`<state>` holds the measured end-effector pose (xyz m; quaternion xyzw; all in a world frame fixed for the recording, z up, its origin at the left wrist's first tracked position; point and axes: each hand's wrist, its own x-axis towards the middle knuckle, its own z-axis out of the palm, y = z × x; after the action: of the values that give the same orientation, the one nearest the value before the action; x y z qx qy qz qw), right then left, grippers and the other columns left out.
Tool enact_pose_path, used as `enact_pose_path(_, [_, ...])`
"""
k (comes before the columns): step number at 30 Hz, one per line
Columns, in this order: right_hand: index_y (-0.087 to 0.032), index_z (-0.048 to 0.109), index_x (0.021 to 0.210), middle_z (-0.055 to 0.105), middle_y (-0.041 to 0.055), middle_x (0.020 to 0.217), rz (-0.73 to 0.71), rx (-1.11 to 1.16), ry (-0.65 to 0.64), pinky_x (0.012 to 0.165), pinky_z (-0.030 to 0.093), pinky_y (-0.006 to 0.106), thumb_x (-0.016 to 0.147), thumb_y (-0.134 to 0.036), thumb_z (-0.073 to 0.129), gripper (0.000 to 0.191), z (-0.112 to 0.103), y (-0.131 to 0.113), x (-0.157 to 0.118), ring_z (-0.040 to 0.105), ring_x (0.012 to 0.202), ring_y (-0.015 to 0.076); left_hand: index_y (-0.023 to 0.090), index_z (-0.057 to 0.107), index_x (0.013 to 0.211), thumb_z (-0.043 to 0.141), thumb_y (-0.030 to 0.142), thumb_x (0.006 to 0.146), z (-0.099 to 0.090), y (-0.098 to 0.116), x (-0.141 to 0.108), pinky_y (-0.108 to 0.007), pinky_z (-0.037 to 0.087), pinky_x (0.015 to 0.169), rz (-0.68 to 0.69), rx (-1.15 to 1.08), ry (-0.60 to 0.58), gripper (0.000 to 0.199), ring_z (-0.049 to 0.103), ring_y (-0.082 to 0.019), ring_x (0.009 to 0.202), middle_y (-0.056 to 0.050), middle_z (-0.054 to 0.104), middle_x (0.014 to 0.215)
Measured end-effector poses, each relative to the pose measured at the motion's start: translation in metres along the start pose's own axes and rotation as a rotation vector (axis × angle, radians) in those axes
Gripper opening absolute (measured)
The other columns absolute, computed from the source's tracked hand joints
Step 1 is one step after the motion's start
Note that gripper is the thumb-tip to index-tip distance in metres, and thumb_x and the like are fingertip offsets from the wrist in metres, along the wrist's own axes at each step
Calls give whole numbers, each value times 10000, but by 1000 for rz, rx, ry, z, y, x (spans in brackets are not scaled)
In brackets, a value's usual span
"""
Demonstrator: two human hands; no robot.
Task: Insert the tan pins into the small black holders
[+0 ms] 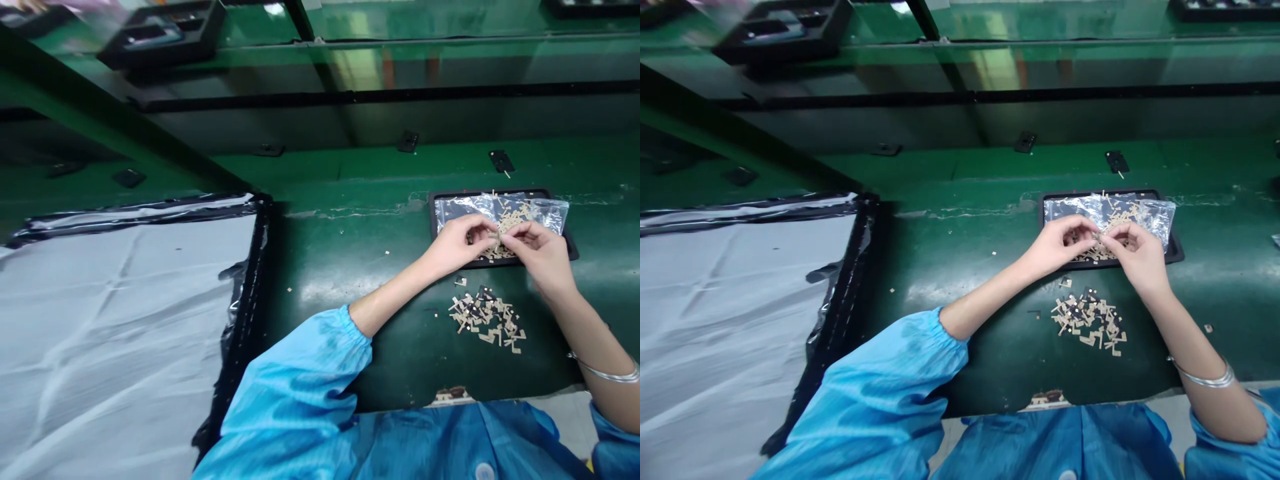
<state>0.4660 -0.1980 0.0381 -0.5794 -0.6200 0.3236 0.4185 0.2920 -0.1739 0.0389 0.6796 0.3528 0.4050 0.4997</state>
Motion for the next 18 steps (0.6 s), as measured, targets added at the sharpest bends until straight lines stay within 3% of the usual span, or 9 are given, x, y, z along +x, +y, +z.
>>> enact_pose_path(2, [-205, 600, 758, 647, 22, 748, 10, 92, -25, 487, 425, 249, 759, -317, 658, 127, 2, 1, -1, 571, 605, 130, 148, 614, 796, 588, 173, 790, 0, 4, 0, -235, 413, 651, -4, 25, -70, 36, 519, -108, 677, -7, 597, 742])
enact_pose_path(6, [-204, 604, 766, 646, 23, 762, -3, 98, -51, 496, 445, 251, 771, -323, 655, 129, 5, 0, -3, 583, 629, 134, 146, 598, 748, 542, 162, 818, -2, 6, -1, -237, 406, 659, -20, -18, -84, 91, 524, -112, 691, -7, 600, 739])
enact_pose_path(12, [-216, 637, 828, 646, 35, 828, -202, -88, 22, 527, 436, 264, 794, -278, 638, 70, 5, -13, -8, 575, 699, 149, 145, 551, 676, 526, 163, 811, -1, 5, -1, -225, 336, 594, 13, 53, -172, 138, 428, -88, 584, 31, 505, 611])
enact_pose_path(15, [-214, 620, 753, 631, 35, 794, -294, -176, 48, 502, 401, 269, 810, -265, 614, 77, 5, -19, -12, 543, 652, 142, 145, 555, 646, 535, 160, 790, 0, 6, -2, -227, 337, 597, -1, 80, -155, 146, 425, -86, 580, 27, 516, 614])
enact_pose_path(18, [-211, 598, 736, 627, 32, 797, -209, -148, 65, 509, 414, 261, 809, -270, 608, 94, 4, -19, -12, 548, 657, 138, 144, 567, 665, 556, 162, 769, 0, 6, -2, -225, 355, 600, -28, 9, -76, 107, 444, -84, 589, 27, 524, 630])
